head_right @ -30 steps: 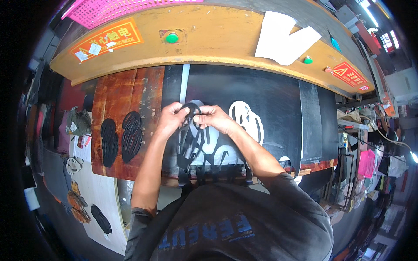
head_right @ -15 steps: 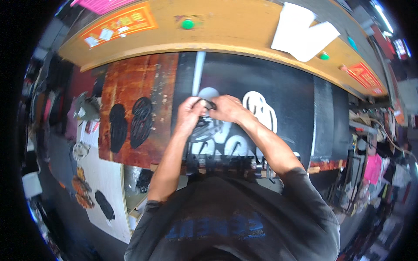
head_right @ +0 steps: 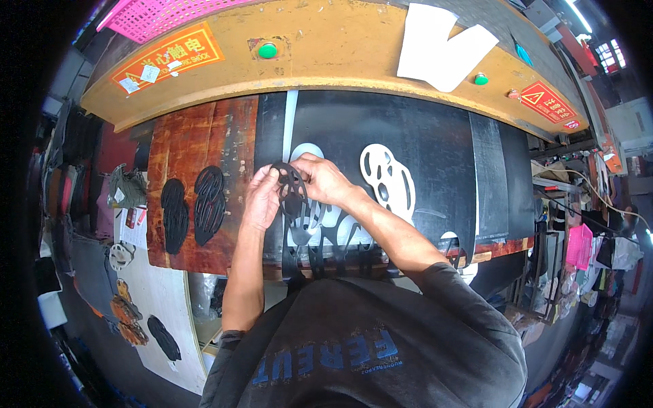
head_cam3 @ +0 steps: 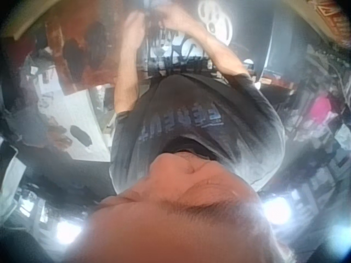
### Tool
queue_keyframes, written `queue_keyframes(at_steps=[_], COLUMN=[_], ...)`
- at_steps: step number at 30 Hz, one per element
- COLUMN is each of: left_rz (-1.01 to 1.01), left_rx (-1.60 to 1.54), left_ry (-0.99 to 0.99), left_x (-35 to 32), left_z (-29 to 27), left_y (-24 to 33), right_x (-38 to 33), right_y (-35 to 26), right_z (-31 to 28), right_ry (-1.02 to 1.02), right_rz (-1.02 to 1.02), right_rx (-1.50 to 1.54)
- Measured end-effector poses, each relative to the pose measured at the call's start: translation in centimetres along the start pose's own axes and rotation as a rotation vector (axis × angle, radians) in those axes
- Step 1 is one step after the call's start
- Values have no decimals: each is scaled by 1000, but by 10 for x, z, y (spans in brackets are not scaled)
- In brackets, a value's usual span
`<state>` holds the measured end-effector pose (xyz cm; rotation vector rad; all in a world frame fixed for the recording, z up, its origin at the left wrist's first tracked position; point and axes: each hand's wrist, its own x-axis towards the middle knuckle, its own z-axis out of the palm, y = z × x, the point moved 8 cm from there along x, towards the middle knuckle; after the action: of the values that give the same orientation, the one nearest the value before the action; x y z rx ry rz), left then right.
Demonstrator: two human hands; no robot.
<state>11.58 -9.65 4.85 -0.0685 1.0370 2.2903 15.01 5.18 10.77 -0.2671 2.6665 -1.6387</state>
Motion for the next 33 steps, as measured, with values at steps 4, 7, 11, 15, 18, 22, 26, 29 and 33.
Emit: queue_keyframes(at_steps=[4, 7, 11, 15, 18, 22, 26, 29, 33], left_rz=[73, 178, 84, 76, 47, 36, 287, 312, 64], left_rx=[-3, -257, -234, -309, -336, 126, 345, 505, 481], left_ry=[-26, -34, -141, -300, -341, -46, 145, 231, 338], left_x=[-4, -16, -33, -39, -40, -40, -46, -49, -59], left_z=[5, -6, -15, -9, 3, 3, -6, -28, -57], left_y=[11, 37, 51, 56, 50, 33, 38, 36, 8], right_x=[-2, -24, -31, -42, -40, -25, -3, -1, -4], right_y=[9, 55, 56, 57, 46, 21, 4, 11, -25], right_z=[-10, -39, -42, -17, 15, 38, 46, 31, 24], right_ry=[112, 377, 152, -3, -108, -133, -239, -58, -59], right_rz=[-8, 522, 518, 613, 615, 524, 422, 546, 173], right_rx=[-147, 27, -128, 70, 350, 791, 523, 414, -127])
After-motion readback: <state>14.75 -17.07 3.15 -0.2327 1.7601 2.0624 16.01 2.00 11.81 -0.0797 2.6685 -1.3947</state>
